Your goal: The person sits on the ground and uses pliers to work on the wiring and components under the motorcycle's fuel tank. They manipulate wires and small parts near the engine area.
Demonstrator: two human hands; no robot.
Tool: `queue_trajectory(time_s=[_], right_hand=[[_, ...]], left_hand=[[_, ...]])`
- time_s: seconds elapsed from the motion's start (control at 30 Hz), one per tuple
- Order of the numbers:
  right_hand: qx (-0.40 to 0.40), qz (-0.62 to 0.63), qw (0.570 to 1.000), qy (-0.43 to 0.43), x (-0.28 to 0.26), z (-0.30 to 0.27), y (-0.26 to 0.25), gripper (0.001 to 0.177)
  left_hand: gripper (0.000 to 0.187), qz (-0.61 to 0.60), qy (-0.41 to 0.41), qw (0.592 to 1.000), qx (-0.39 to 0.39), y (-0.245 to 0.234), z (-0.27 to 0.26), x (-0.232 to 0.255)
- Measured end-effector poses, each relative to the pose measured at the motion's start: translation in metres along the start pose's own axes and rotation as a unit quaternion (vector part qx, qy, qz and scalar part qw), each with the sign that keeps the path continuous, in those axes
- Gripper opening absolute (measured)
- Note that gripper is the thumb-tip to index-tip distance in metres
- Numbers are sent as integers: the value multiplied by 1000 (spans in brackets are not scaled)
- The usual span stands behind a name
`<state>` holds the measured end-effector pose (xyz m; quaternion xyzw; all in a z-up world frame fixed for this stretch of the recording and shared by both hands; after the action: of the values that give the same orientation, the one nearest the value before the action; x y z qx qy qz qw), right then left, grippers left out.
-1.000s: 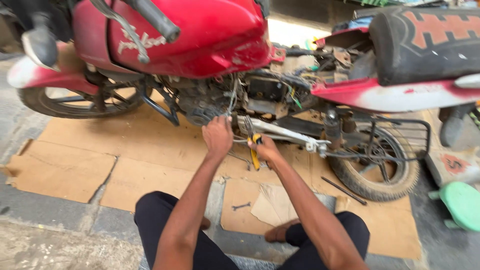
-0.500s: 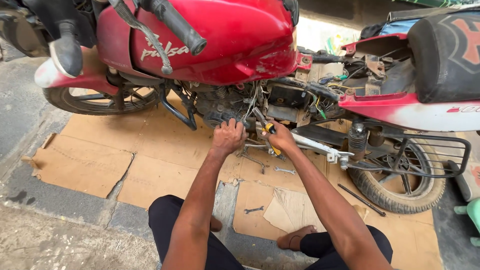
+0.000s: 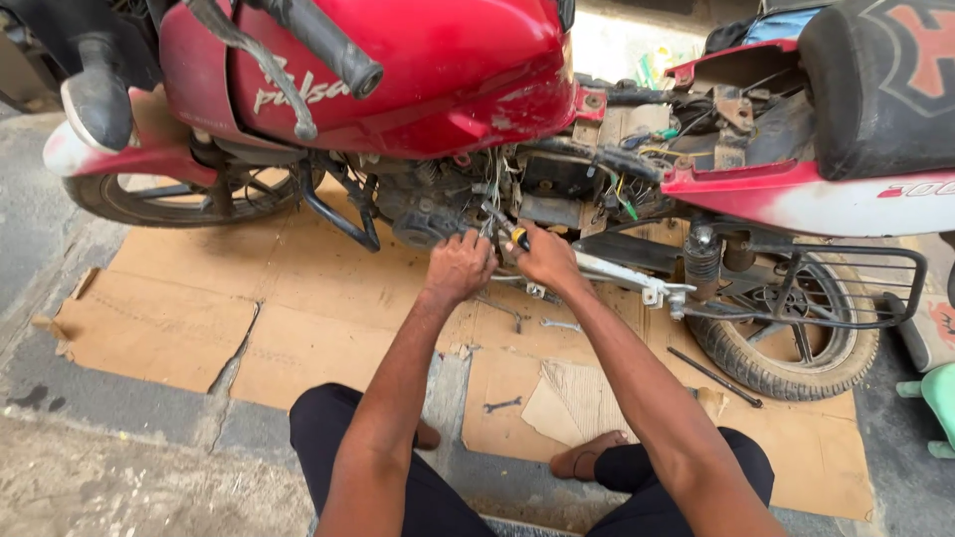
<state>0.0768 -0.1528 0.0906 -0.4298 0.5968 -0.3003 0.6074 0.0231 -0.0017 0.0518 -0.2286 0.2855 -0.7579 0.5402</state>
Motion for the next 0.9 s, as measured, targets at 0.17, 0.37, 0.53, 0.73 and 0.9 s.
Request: queue_trajectory(time_s=[0.17, 0.37, 0.53, 0.73, 0.9], right_hand=[[39, 19, 998, -47, 20, -9, 6, 57], [115, 35, 991, -59, 23, -22, 2, 46], [66, 92, 993, 27, 12, -39, 7, 48], [114, 255, 959, 52, 17, -49, 12, 36], [51, 341, 934, 96, 24, -57, 12, 34]], left_hand=[[29, -28, -46, 998, 10, 30, -15, -22], [45, -127, -162, 978, 45, 11, -1, -25], [55, -191, -263, 916, 237, -56, 22, -49], [45, -349, -293, 810, 371, -195, 90, -80], [43, -442, -304, 776, 330, -240, 125, -114]])
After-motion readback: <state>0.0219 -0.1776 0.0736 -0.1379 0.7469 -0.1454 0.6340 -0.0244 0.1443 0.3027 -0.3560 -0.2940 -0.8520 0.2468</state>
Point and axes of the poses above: each hand's wrist, its own z-axis towards the middle knuckle, its own y-axis out of the palm, x = y × z, the point moved 5 cm from there along z, towards the middle knuckle, and after that the axes turned 9 degrees about x, right-handed, at the moved point
